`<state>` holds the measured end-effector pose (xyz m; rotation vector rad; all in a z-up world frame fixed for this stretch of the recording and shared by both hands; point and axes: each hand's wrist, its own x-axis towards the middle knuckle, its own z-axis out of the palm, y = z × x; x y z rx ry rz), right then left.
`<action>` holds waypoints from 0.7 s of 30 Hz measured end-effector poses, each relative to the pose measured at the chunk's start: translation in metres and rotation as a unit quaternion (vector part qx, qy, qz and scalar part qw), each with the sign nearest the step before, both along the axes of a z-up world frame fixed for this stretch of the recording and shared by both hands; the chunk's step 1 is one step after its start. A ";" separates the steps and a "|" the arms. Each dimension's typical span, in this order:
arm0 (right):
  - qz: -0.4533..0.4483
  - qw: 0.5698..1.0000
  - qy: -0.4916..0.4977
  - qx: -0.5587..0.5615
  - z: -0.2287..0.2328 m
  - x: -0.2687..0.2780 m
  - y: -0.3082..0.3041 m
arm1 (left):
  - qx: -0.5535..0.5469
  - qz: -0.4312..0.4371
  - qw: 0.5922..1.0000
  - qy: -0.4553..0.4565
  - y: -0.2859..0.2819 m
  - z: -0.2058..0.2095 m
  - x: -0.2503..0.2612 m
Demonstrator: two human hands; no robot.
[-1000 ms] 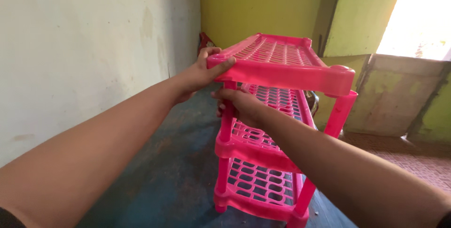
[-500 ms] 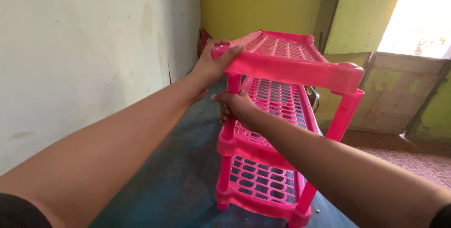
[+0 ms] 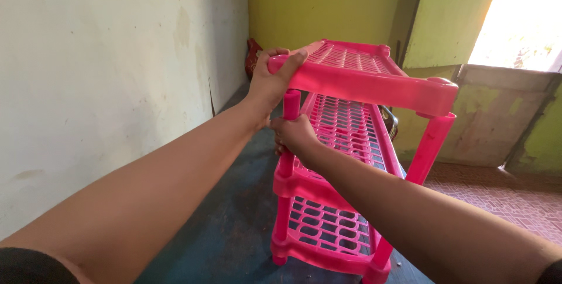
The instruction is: The person assembles a pink plastic three-tier shelf by inserting vertical support poles into the bottom shelf and then attaching the middle and top shelves, aligning and pressing each layer into place.
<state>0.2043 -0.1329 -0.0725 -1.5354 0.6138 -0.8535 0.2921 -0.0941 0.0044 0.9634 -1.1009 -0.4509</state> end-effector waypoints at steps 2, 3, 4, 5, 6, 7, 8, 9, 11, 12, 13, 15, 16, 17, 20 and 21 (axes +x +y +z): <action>-0.012 0.998 0.044 -0.034 0.004 -0.005 0.003 | 0.006 0.001 1.000 0.000 0.001 0.002 -0.001; -0.018 0.995 0.077 -0.067 0.007 -0.011 0.004 | 0.002 0.000 1.000 -0.007 0.001 0.003 -0.001; -0.022 0.989 0.112 -0.098 0.007 -0.016 0.006 | 0.000 0.000 1.000 -0.013 0.003 0.003 0.001; -0.005 0.997 0.042 -0.058 0.007 -0.024 0.007 | -0.002 0.001 1.000 -0.018 0.004 0.002 0.002; 0.012 0.999 -0.029 -0.018 0.007 -0.036 0.008 | 0.000 0.004 1.000 -0.022 0.005 0.002 0.003; 0.028 0.994 -0.099 0.022 0.007 -0.049 0.009 | 0.003 0.008 1.000 -0.025 0.005 0.002 0.003; 0.055 0.983 -0.165 0.049 0.008 -0.066 0.010 | 0.004 0.010 1.000 -0.030 0.004 0.004 0.002; 0.083 0.967 -0.231 0.075 0.008 -0.085 0.012 | 0.005 0.005 1.000 -0.029 0.004 0.005 0.002; 0.086 0.945 -0.312 0.040 0.008 -0.122 0.018 | 0.010 -0.004 1.000 -0.023 0.005 0.003 0.003; 0.060 0.937 -0.340 0.058 0.010 -0.134 0.021 | 0.005 -0.006 1.000 -0.023 0.005 0.003 0.003; 0.035 0.926 -0.368 0.075 0.012 -0.146 0.025 | 0.000 -0.008 1.000 -0.022 0.005 0.002 0.003; -0.013 0.919 -0.387 0.071 0.021 -0.160 0.034 | -0.010 -0.014 1.000 -0.018 0.006 0.003 0.001; -0.035 0.923 -0.379 0.052 0.028 -0.165 0.036 | -0.013 -0.018 1.000 -0.014 0.007 0.003 0.001; -0.057 0.927 -0.370 0.033 0.036 -0.169 0.037 | -0.015 -0.021 1.000 -0.009 0.008 0.003 0.000; -0.042 0.948 -0.315 -0.029 0.057 -0.178 0.040 | 0.007 -0.012 1.000 0.023 0.010 0.005 -0.003; -0.040 0.945 -0.323 -0.021 0.061 -0.180 0.041 | 0.007 -0.013 1.000 0.026 0.010 0.006 -0.005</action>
